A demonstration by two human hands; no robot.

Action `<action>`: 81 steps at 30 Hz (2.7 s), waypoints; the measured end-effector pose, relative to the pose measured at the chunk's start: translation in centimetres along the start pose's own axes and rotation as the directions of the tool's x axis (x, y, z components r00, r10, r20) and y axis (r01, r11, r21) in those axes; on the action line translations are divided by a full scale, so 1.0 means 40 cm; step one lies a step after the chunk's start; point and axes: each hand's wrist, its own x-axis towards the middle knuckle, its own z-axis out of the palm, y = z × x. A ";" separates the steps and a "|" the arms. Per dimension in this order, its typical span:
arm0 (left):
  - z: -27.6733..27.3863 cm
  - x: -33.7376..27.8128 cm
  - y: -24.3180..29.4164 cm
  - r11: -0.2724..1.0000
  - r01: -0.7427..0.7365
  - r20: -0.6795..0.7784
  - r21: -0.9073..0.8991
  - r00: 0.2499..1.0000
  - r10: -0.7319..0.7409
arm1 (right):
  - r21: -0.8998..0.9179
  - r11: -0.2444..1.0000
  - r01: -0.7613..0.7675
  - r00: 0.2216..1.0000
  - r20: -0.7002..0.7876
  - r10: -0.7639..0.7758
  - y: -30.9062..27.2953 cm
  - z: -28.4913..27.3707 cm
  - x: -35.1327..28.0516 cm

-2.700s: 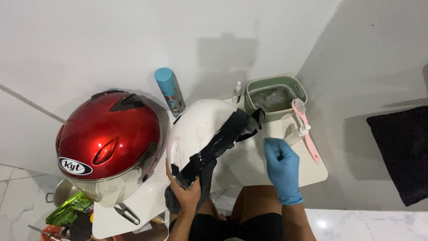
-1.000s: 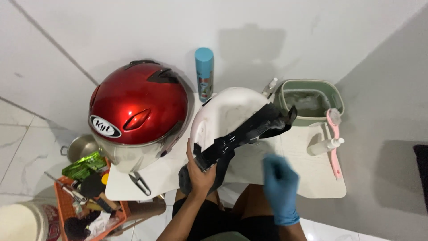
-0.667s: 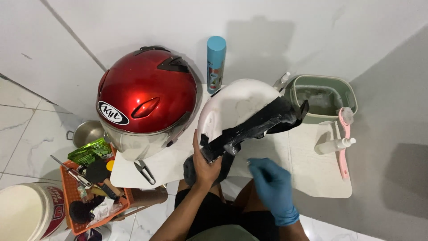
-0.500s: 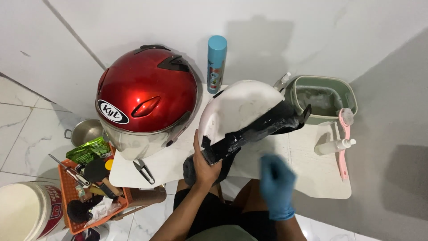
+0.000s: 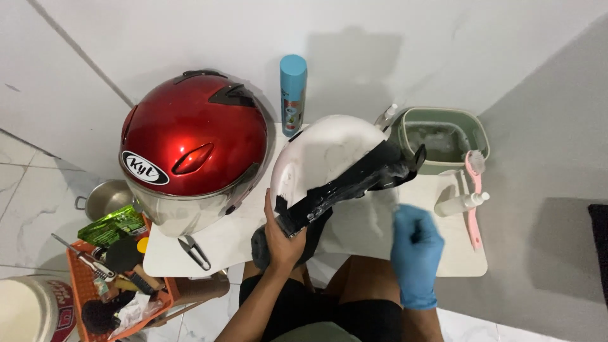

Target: The person cleans a white motorcycle helmet using a black cloth and a toothbrush. They wipe the exterior surface and scrub the black visor area with the toothbrush, occasionally dipping the brush into a container of soapy water.

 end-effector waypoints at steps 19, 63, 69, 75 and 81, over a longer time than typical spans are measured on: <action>0.016 -0.001 0.003 0.999 0.009 -0.060 0.048 0.998 -0.006 | -0.072 0.984 0.164 0.900 0.420 -0.119 -0.031 -0.041 0.032; 0.006 -0.010 0.010 0.999 -0.050 -0.053 0.017 0.997 0.051 | -0.342 0.898 0.278 0.887 0.451 -0.103 -0.171 0.015 -0.053; -0.007 -0.012 0.022 1.000 0.001 -0.008 0.026 1.000 -0.001 | -0.380 0.851 0.363 0.897 0.388 -0.209 -0.189 0.024 -0.074; -0.012 -0.008 0.024 0.999 0.033 0.010 0.037 0.999 -0.034 | -0.429 0.888 0.167 0.891 0.452 0.050 -0.186 0.021 -0.074; -0.019 -0.003 0.036 0.998 0.052 0.040 0.028 0.998 -0.053 | -0.481 0.873 0.075 0.849 0.490 0.198 -0.160 0.006 -0.064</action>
